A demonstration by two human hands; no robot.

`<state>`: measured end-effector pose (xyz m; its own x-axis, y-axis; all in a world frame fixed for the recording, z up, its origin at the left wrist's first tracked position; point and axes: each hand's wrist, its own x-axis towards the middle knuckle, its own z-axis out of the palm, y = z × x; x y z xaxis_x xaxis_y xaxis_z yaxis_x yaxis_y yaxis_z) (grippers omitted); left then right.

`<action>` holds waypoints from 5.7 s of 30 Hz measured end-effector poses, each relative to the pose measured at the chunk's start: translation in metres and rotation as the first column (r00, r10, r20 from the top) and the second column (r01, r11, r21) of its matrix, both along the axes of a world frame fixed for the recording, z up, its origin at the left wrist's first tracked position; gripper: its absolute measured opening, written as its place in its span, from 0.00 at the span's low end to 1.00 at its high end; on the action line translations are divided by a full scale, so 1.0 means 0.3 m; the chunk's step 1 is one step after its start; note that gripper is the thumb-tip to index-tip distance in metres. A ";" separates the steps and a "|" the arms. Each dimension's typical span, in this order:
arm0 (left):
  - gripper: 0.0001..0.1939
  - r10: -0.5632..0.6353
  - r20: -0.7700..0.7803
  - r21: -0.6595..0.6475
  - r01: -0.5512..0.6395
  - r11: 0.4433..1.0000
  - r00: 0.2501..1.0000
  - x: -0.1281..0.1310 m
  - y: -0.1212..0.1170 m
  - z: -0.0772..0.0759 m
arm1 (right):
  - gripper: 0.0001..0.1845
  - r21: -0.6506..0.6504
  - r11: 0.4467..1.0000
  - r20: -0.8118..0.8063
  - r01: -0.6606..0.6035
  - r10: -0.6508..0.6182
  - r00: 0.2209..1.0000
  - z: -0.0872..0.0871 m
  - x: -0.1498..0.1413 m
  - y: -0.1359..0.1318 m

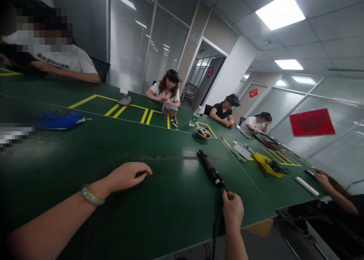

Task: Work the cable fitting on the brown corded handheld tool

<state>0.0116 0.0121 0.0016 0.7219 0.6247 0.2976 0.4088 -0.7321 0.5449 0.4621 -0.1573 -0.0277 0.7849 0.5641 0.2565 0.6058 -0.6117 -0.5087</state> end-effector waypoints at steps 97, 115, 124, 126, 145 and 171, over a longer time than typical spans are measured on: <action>0.13 0.372 -0.139 0.297 -0.320 0.900 0.918 0.030 0.013 -0.030 | 0.07 0.289 0.462 -0.522 -0.839 0.810 0.267 0.023 -0.826 0.488; 0.07 0.342 -0.107 0.300 -0.297 0.906 0.934 0.025 0.017 -0.025 | 0.05 -0.047 0.536 0.000 -0.843 0.844 0.537 0.082 -0.809 0.466; 0.07 0.348 -0.100 0.287 -0.308 0.907 0.932 0.024 0.017 -0.023 | 0.04 -0.020 0.544 -0.037 -0.839 0.838 0.545 0.055 -0.814 0.476; 0.07 0.348 -0.105 0.284 -0.308 0.908 0.931 0.024 0.017 -0.021 | 0.05 0.001 0.538 -0.064 -0.843 0.841 0.537 0.052 -0.815 0.478; 0.07 0.360 -0.092 0.256 -0.327 0.910 0.928 0.029 0.014 -0.014 | 0.07 0.048 0.569 -0.147 -0.821 0.817 0.558 0.027 -0.836 0.490; 0.09 0.288 0.078 0.293 -0.298 0.909 0.954 0.026 -0.034 0.033 | 0.04 0.047 0.497 -0.090 -0.866 0.866 0.492 0.048 -0.847 0.554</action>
<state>0.0194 0.0018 0.0115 0.5069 0.6857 0.5224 0.6161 -0.7121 0.3368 0.2080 0.0089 -0.0132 -0.0805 0.9741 0.2115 0.7846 0.1928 -0.5892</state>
